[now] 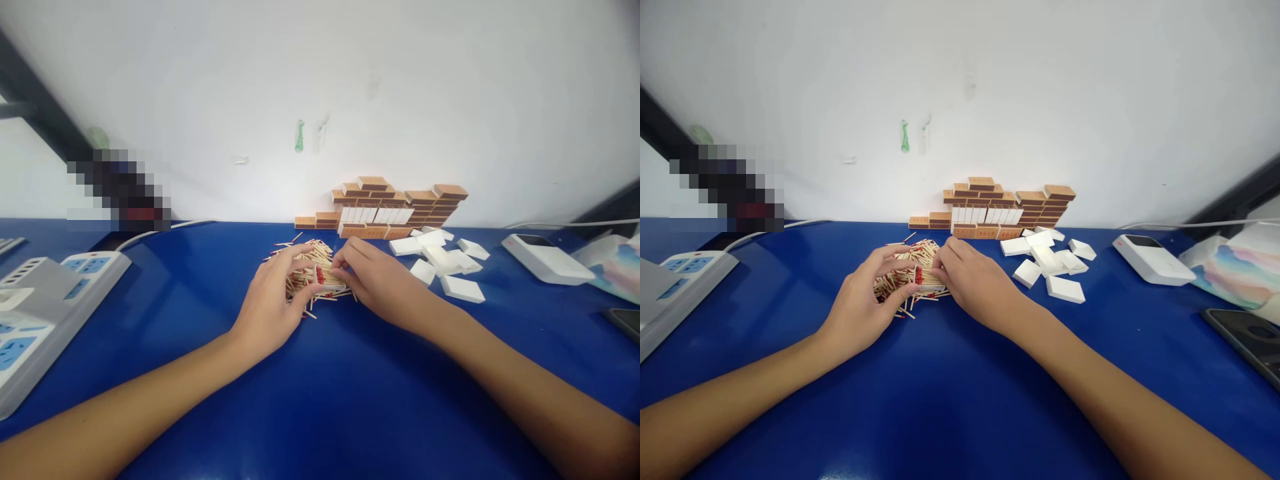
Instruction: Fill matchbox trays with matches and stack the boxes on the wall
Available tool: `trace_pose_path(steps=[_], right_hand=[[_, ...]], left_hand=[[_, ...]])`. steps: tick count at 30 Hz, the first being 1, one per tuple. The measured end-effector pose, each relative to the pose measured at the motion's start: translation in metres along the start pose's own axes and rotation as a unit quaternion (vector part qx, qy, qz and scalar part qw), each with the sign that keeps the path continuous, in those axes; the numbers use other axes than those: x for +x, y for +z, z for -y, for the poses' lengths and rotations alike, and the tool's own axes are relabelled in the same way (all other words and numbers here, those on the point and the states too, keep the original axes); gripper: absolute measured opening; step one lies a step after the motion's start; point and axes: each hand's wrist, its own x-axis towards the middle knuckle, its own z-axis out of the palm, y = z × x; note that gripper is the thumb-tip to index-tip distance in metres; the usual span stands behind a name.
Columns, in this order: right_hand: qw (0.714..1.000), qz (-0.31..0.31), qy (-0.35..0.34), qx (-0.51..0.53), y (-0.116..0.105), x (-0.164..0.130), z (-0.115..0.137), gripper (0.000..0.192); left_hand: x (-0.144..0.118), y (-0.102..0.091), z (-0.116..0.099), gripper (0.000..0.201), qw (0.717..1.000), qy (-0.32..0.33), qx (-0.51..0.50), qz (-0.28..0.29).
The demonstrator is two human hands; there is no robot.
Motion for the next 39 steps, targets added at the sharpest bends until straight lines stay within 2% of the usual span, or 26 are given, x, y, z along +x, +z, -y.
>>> trace_pose_path(steps=[13,17,19,22,25,27,30,32,35,37,39], right_hand=[[0.999,-0.030,0.004,0.017,-0.008,-0.001,0.003,0.014],[0.996,-0.083,0.021,0.025,-0.017,0.002,-0.002,0.020],[0.991,-0.126,0.052,-0.015,-0.025,0.003,-0.016,0.024],[0.967,-0.171,0.133,-0.134,-0.043,0.001,-0.051,0.027],[0.936,-0.146,0.230,-0.223,-0.061,-0.007,-0.087,0.027],[0.924,-0.115,0.274,-0.241,-0.070,-0.013,-0.103,0.025],[0.924,-0.080,0.295,-0.228,-0.078,-0.021,-0.116,0.021],[0.916,-0.098,0.316,-0.226,-0.081,-0.025,-0.121,0.020],[0.876,-0.199,0.393,-0.196,-0.081,-0.029,-0.130,0.022],[0.845,-0.278,0.447,-0.095,-0.076,-0.028,-0.136,0.021],[0.845,-0.290,0.446,-0.044,-0.069,-0.024,-0.141,0.023]], left_hand=[[0.000,0.000,0.000,0.049,1.000,0.000,-0.007,-0.012],[0.001,-0.003,-0.005,0.038,0.997,-0.002,-0.037,-0.070],[0.001,-0.004,-0.005,0.037,0.995,0.000,-0.042,-0.095],[0.001,-0.004,-0.003,0.041,0.997,0.017,-0.031,-0.070],[-0.001,-0.004,-0.001,0.040,0.997,0.056,-0.016,-0.046],[-0.001,-0.004,0.000,0.042,0.995,0.079,-0.006,-0.052],[-0.001,-0.004,0.000,0.045,0.995,0.086,0.001,-0.058],[0.000,-0.004,0.000,0.047,0.995,0.078,-0.002,-0.058],[0.002,-0.003,0.002,0.047,0.995,0.068,-0.007,-0.066],[0.002,-0.003,0.003,0.046,0.995,0.067,-0.007,-0.068],[0.002,-0.003,0.002,0.045,0.996,0.063,-0.005,-0.063]])
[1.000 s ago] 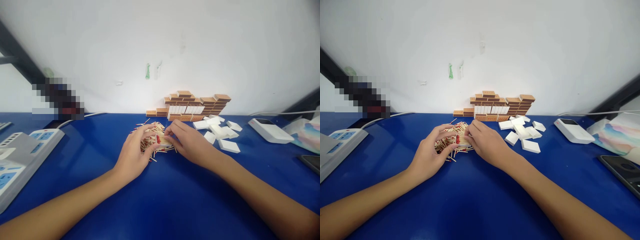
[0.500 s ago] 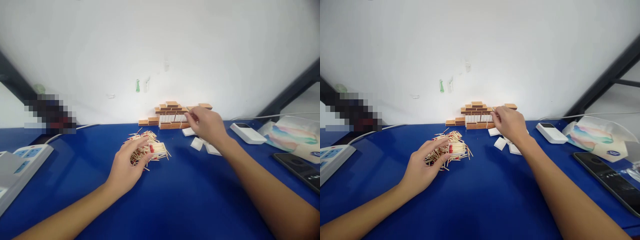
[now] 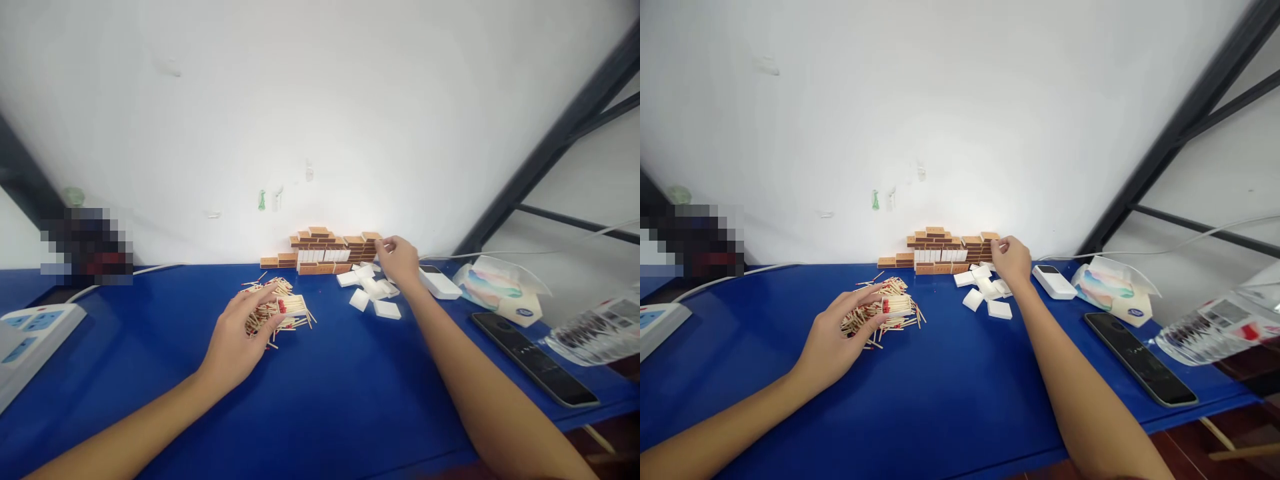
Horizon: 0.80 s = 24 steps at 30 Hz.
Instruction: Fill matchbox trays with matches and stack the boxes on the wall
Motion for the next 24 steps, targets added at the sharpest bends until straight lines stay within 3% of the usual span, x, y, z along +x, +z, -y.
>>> trace_pose_path(steps=[3,7,14,20,24], right_hand=[[0.999,-0.002,0.013,0.051,0.015,0.003,0.001,0.029],[0.988,-0.030,0.094,0.116,0.020,0.015,-0.004,0.040],[0.953,0.052,0.172,0.242,0.012,0.023,-0.013,0.030],[0.943,0.054,0.180,0.275,0.002,0.022,-0.004,0.040],[0.947,0.053,0.137,0.287,-0.010,0.006,0.019,0.038]], left_hand=[[-0.001,0.000,-0.001,0.045,1.000,-0.012,-0.002,0.008],[-0.001,-0.001,-0.001,0.047,1.000,-0.010,-0.003,0.002],[0.000,0.000,0.000,0.046,1.000,-0.009,0.003,0.009],[0.003,-0.001,0.004,0.045,1.000,0.001,0.003,-0.030],[0.007,-0.003,0.009,0.047,0.997,-0.014,0.000,-0.069]])
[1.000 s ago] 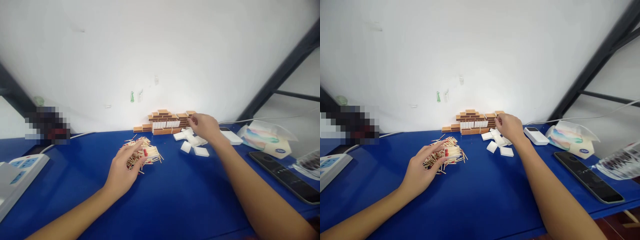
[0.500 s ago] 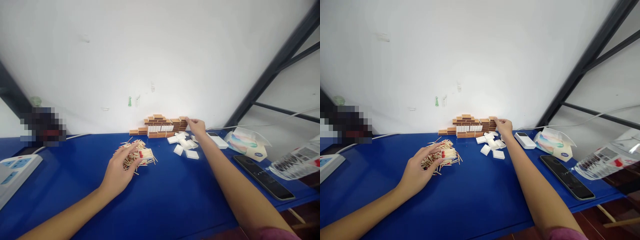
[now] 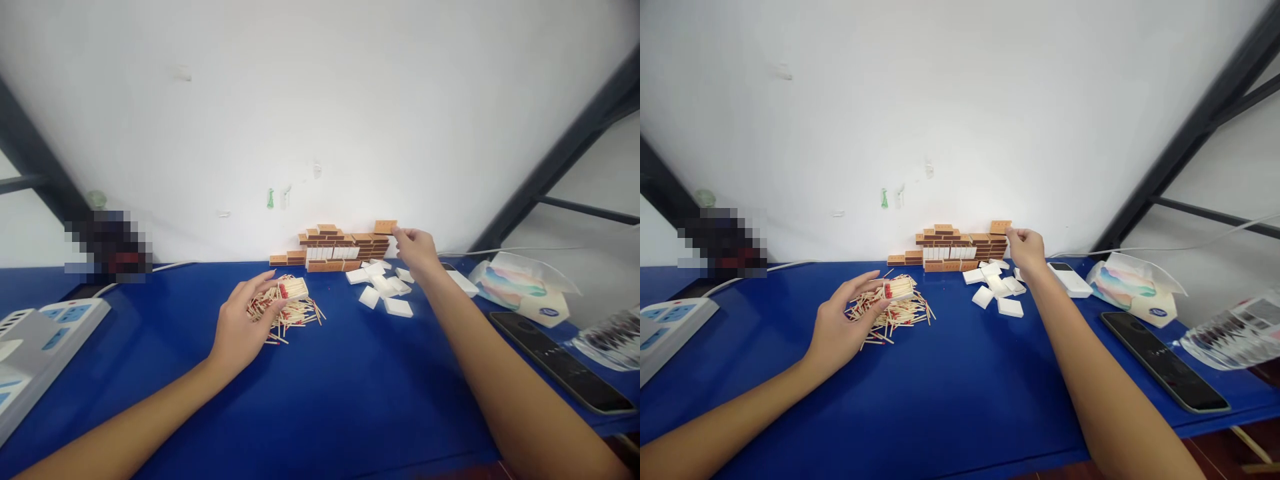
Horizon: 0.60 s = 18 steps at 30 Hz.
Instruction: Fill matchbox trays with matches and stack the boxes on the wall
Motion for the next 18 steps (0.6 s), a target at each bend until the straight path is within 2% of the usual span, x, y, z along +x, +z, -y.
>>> trace_pose_path(steps=[2,3,5,8,9,12,18], right_hand=[[0.998,0.056,-0.016,0.013,0.010,-0.022,0.009,0.037],[0.994,0.104,-0.024,0.025,0.017,-0.036,0.013,0.039],[0.963,0.260,-0.027,0.061,0.031,-0.064,0.019,0.042],[0.921,0.387,-0.028,0.041,0.044,-0.098,0.025,0.045],[0.910,0.412,-0.033,0.035,0.046,-0.105,0.026,0.044],[0.894,0.445,-0.039,0.028,0.045,-0.115,0.030,0.040],[0.889,0.456,-0.049,0.022,0.041,-0.111,0.031,0.037]], left_hand=[[0.003,-0.002,0.002,0.046,1.000,-0.006,-0.014,-0.013],[0.005,-0.002,0.003,0.045,1.000,-0.006,-0.021,-0.016],[0.007,-0.004,0.005,0.044,0.999,-0.002,-0.033,-0.021],[0.009,-0.006,0.006,0.040,0.999,0.010,-0.033,-0.024],[0.010,-0.006,0.006,0.039,0.999,0.015,-0.031,-0.023],[0.009,-0.007,0.005,0.034,0.999,0.027,-0.025,-0.019],[0.008,-0.006,0.004,0.034,0.999,0.002,-0.034,-0.013]])
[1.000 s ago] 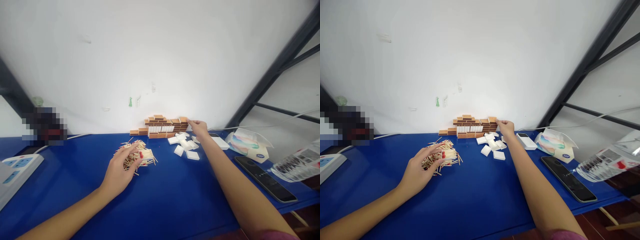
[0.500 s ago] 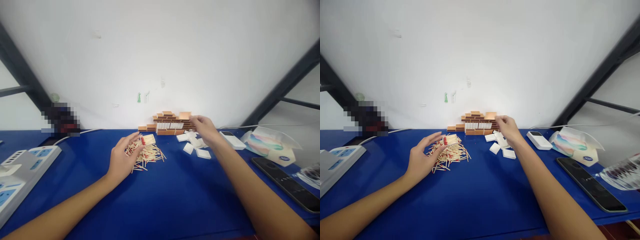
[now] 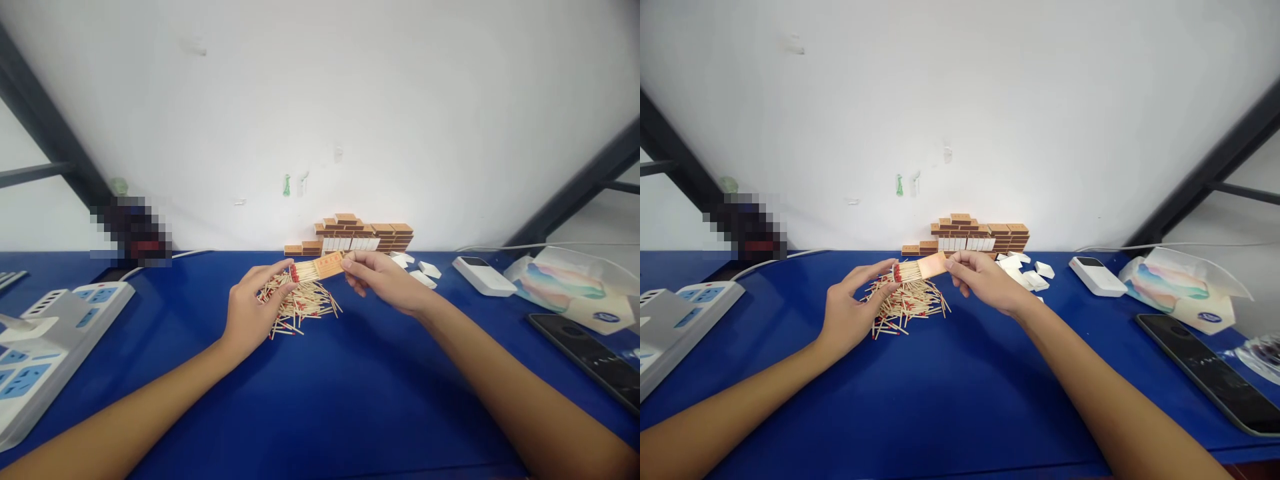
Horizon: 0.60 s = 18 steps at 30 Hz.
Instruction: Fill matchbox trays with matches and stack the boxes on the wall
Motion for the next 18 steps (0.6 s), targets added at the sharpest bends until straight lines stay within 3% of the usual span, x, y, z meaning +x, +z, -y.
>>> trace_pose_path(steps=[6,9,12,15,16,18], right_hand=[[0.997,0.074,0.022,0.001,0.000,-0.002,0.000,0.038],[0.999,0.052,-0.002,-0.012,0.001,0.000,-0.003,0.042],[0.997,-0.072,-0.033,0.001,0.013,0.004,-0.008,0.043],[0.964,-0.245,-0.077,0.074,0.039,0.000,-0.008,0.053],[0.962,-0.245,-0.082,0.089,0.051,-0.004,-0.007,0.057],[0.982,-0.121,-0.084,0.116,0.073,-0.015,-0.002,0.066]], left_hand=[[0.002,-0.001,-0.001,0.033,1.000,-0.010,0.000,0.005],[0.003,-0.001,-0.001,0.040,0.999,-0.017,-0.027,0.015],[0.002,0.000,-0.003,0.041,0.998,-0.027,-0.048,0.018],[0.001,0.001,-0.009,0.044,0.998,-0.034,-0.045,-0.017],[0.000,0.002,-0.011,0.047,0.998,-0.038,-0.044,-0.027],[-0.002,0.003,-0.014,0.052,0.997,-0.049,-0.048,-0.027]])
